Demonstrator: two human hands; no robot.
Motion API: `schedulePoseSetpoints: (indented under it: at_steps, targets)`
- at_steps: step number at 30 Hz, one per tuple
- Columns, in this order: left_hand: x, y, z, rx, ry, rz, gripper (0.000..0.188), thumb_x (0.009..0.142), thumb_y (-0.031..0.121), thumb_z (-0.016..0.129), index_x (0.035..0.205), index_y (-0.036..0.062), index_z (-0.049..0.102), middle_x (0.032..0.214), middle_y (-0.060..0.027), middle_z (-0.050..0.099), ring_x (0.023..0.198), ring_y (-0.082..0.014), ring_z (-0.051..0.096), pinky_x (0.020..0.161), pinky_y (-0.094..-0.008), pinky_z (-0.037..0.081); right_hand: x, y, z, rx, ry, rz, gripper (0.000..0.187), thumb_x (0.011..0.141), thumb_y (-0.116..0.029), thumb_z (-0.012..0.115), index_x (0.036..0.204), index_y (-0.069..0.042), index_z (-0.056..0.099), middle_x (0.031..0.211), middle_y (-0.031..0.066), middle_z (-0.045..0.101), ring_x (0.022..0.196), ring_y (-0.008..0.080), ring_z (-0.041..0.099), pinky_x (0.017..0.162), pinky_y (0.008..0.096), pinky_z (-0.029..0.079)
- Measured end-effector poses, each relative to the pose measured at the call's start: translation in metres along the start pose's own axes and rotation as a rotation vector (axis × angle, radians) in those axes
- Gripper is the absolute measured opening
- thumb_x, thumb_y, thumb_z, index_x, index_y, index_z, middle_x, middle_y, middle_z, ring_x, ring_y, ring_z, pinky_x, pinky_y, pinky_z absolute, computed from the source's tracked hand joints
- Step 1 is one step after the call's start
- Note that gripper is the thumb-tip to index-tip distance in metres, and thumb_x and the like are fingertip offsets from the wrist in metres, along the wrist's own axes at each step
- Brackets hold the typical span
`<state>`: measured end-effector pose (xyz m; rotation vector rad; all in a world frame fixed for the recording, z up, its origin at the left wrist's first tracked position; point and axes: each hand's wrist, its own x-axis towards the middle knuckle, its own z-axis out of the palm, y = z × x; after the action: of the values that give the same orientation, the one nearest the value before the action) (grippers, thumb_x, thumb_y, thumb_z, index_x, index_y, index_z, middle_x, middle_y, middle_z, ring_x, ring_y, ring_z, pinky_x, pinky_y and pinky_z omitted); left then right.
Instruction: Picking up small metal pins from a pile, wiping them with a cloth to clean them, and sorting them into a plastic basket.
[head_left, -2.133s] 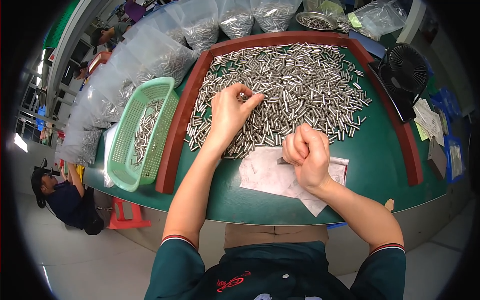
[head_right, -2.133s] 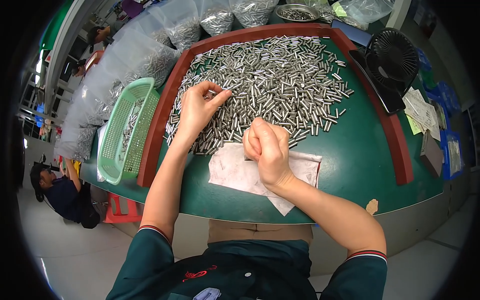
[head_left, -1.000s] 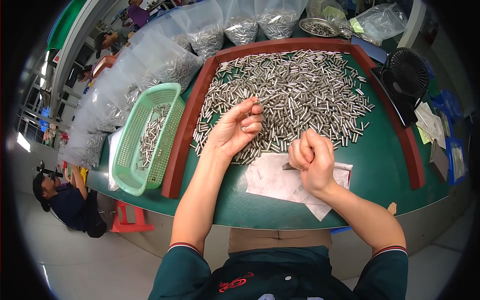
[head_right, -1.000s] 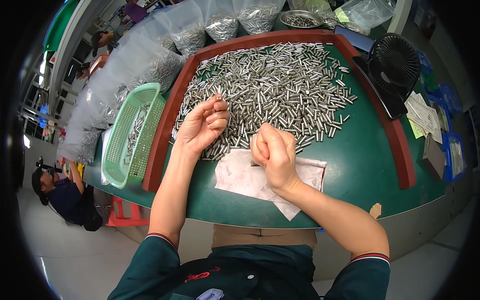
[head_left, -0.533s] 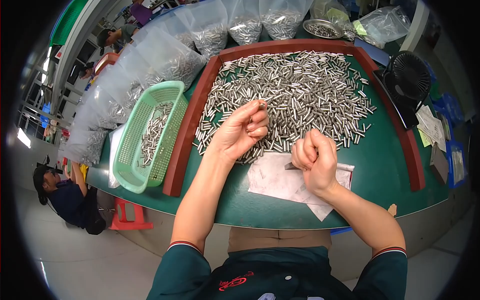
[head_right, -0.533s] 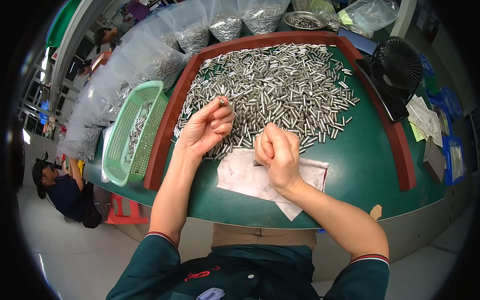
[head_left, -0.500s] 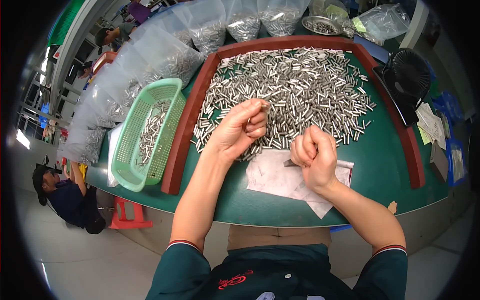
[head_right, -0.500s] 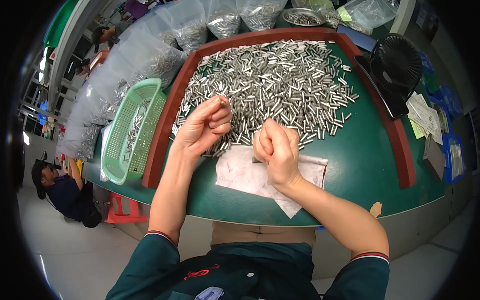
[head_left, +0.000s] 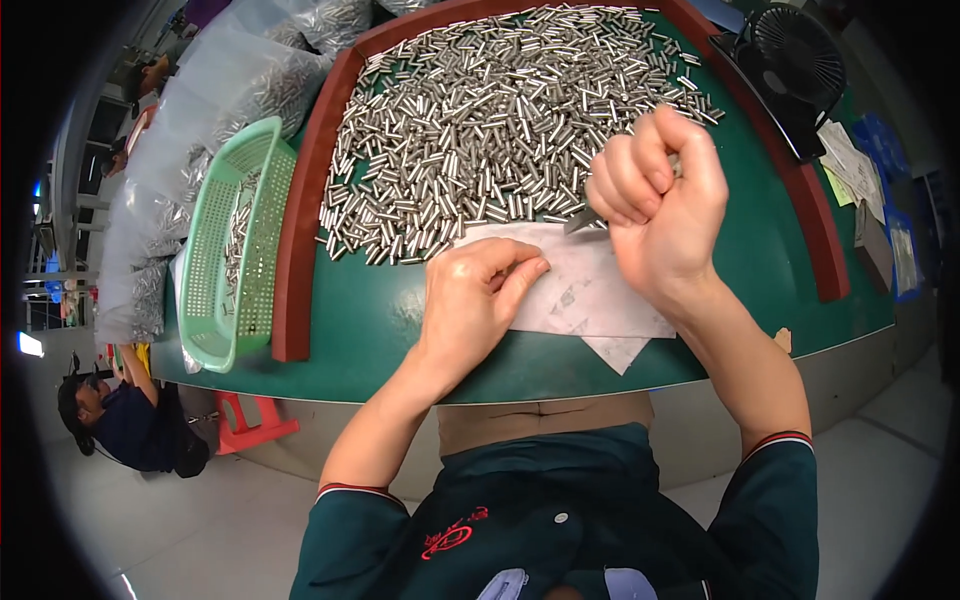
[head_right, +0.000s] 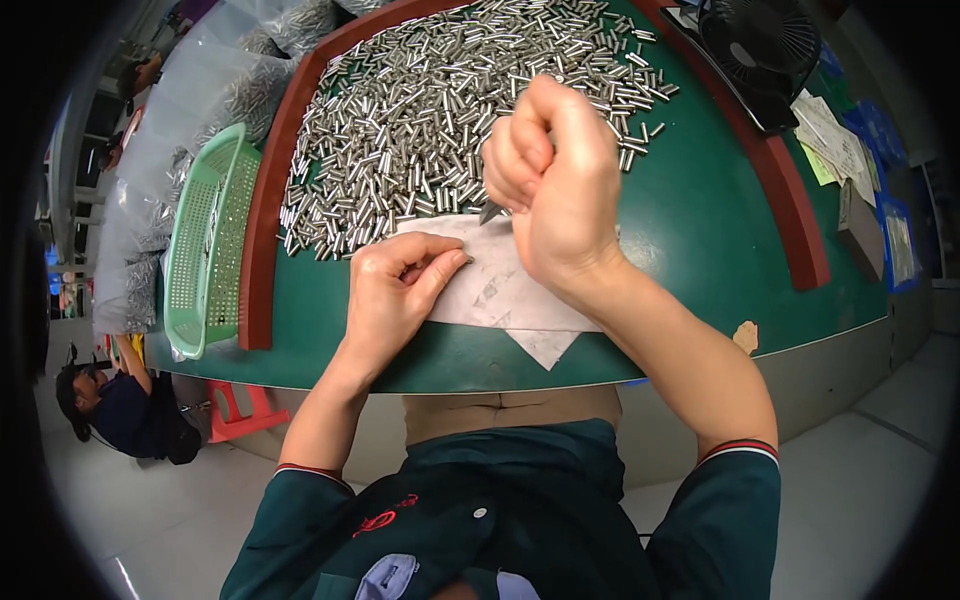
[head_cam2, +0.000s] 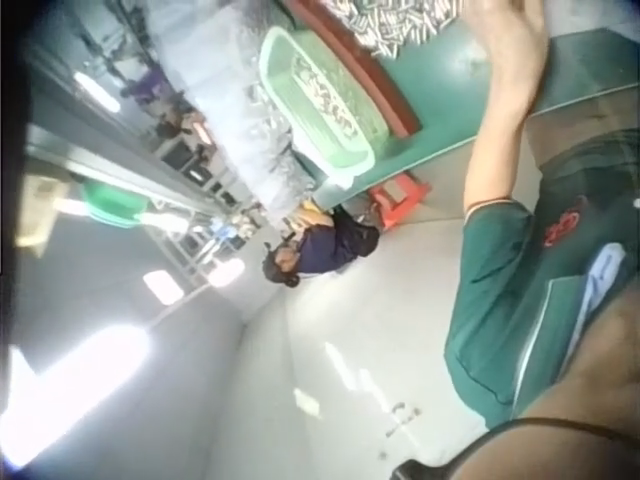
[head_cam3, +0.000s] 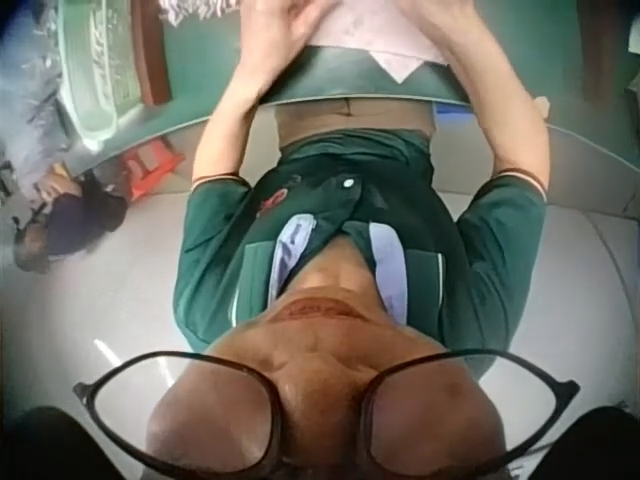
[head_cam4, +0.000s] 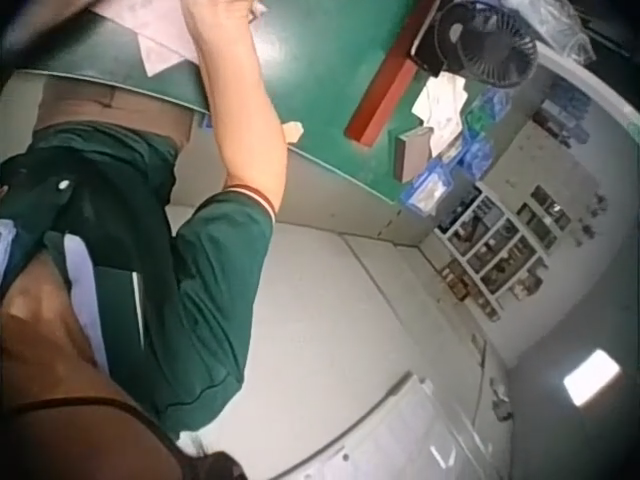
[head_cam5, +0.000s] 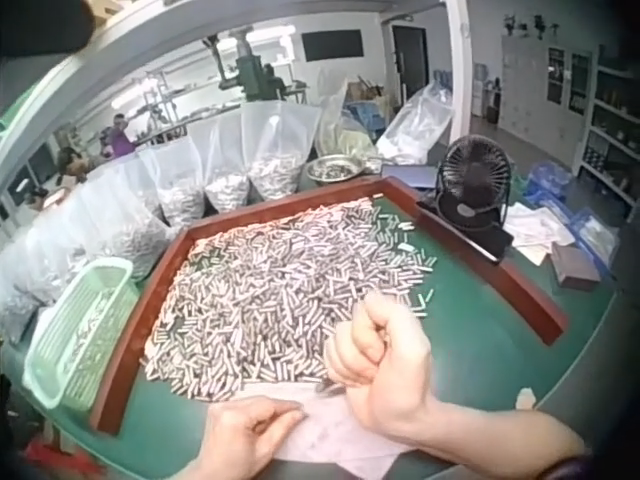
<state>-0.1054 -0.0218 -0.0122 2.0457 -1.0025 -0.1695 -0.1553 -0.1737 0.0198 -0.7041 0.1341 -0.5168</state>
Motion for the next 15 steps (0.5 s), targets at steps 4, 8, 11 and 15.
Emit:
schedulePoseSetpoints:
  at_steps: [4, 8, 11, 15]
  targets:
    - [-0.002, 0.004, -0.003, 0.101, -0.063, -0.072, 0.011, 0.067, 0.008, 0.066, 0.075, 0.0013, 0.061, 0.062, -0.01, 0.058, 0.047, -0.0181, 0.051, 0.046, -0.0279, 0.041, -0.008, 0.012, -0.002, -0.072, 0.019, 0.105, 0.035, 0.083, -0.02, 0.035, 0.05, -0.011, 0.027, 0.041, -0.0012, 0.027, 0.037, 0.0064, 0.017, 0.036, 0.0232, 0.015]
    - [-0.002, 0.002, 0.0, 0.1, -0.066, -0.04, 0.01, 0.067, 0.007, 0.066, 0.072, 0.0011, 0.061, 0.06, -0.0102, 0.057, 0.047, -0.0187, 0.051, 0.046, -0.0279, 0.041, -0.009, 0.016, -0.003, -0.07, 0.02, 0.117, 0.035, 0.083, -0.02, 0.036, 0.05, -0.011, 0.027, 0.042, -0.0014, 0.027, 0.037, 0.0061, 0.018, 0.036, 0.0232, 0.015]
    - [-0.002, -0.001, 0.001, 0.084, -0.019, 0.006, 0.008, 0.067, 0.006, 0.066, 0.07, 0.0008, 0.061, 0.059, -0.0103, 0.056, 0.047, -0.0194, 0.051, 0.046, -0.0278, 0.041, -0.009, 0.019, -0.002, -0.066, 0.022, 0.108, 0.035, 0.082, -0.02, 0.036, 0.05, -0.011, 0.027, 0.042, -0.0012, 0.028, 0.037, 0.0061, 0.018, 0.036, 0.0232, 0.015]
    - [-0.002, -0.003, 0.003, 0.078, -0.001, -0.005, 0.008, 0.067, 0.006, 0.066, 0.069, 0.0005, 0.061, 0.058, -0.0104, 0.056, 0.046, -0.0193, 0.051, 0.046, -0.0278, 0.041, -0.01, 0.02, 0.001, -0.145, 0.026, 0.124, 0.034, 0.083, -0.02, 0.03, 0.05, -0.013, 0.024, 0.04, -0.0022, 0.023, 0.037, 0.0073, 0.015, 0.037, 0.0237, 0.014]
